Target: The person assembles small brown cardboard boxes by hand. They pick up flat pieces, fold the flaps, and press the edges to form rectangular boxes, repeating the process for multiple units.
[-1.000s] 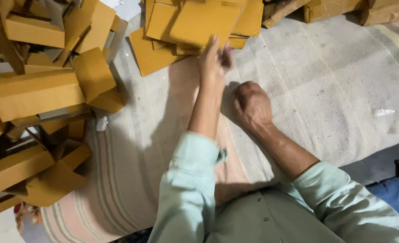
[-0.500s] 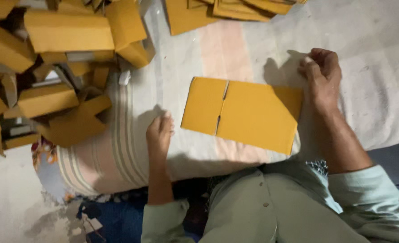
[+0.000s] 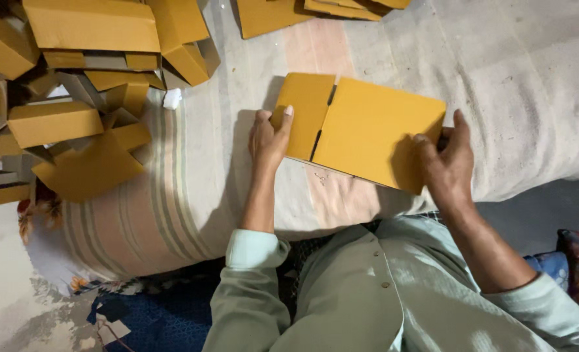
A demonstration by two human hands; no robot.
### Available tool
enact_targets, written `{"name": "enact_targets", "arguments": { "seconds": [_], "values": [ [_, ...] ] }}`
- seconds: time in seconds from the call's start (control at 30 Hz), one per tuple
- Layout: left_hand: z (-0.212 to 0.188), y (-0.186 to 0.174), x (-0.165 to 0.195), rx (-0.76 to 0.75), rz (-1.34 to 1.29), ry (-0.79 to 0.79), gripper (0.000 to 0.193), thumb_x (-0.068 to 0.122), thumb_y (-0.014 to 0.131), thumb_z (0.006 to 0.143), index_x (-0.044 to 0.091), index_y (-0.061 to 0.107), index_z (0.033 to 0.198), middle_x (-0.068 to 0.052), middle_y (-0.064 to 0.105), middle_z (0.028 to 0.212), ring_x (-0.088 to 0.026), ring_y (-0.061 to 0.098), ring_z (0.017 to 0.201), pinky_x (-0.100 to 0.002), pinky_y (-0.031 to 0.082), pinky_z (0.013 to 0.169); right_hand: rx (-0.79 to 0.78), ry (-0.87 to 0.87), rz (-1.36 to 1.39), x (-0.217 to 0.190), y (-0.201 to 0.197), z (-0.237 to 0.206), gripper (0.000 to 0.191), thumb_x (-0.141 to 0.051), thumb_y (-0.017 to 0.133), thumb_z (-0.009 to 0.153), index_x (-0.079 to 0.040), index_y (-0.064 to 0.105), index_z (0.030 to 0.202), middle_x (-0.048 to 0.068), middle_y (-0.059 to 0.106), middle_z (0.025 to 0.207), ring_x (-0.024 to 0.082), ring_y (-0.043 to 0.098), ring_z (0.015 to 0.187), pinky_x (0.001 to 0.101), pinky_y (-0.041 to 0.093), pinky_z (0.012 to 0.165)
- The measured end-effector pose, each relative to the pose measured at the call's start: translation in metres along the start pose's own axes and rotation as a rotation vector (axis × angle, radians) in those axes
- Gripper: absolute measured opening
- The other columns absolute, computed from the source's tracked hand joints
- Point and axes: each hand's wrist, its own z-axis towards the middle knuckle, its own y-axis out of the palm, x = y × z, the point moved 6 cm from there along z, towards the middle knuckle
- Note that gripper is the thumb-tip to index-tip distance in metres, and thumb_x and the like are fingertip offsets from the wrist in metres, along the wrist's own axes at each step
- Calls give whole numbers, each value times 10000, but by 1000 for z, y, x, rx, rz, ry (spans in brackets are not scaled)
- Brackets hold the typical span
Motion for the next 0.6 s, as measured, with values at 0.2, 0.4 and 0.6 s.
{"name": "enact_targets", "arguments": {
  "seconds": [0.2,0.4,0.6],
  "values": [
    [-10,9,5,-11,-645,146,698,659,391,1033,27,549,1283,-143,621,1187,-250,605,1127,-379,495,976,-19,-381,399,-28,-19,27,355,-233,547,1179,34,479,1404,123,556,1180,191,514,1076,346,453,987],
    [7,31,51,-126,-1021,509,807,658,359,1100,12,403,1582,-178,477,1583,-288,443,1491,-399,346,1255,-48,-864,322,-100,-27,42,449,-288,472,1156,-34,434,1524,122,515,1379,198,515,1299,358,448,1155],
    [29,43,81,-257,-1094,358,960,750,301,1005,71,161,1669,-177,287,1689,-306,302,1572,-412,228,1295,-56,-662,172,-76,-16,33,598,-355,510,1133,8,360,1585,207,507,1516,291,501,1414,447,399,1220]
  ]
}}
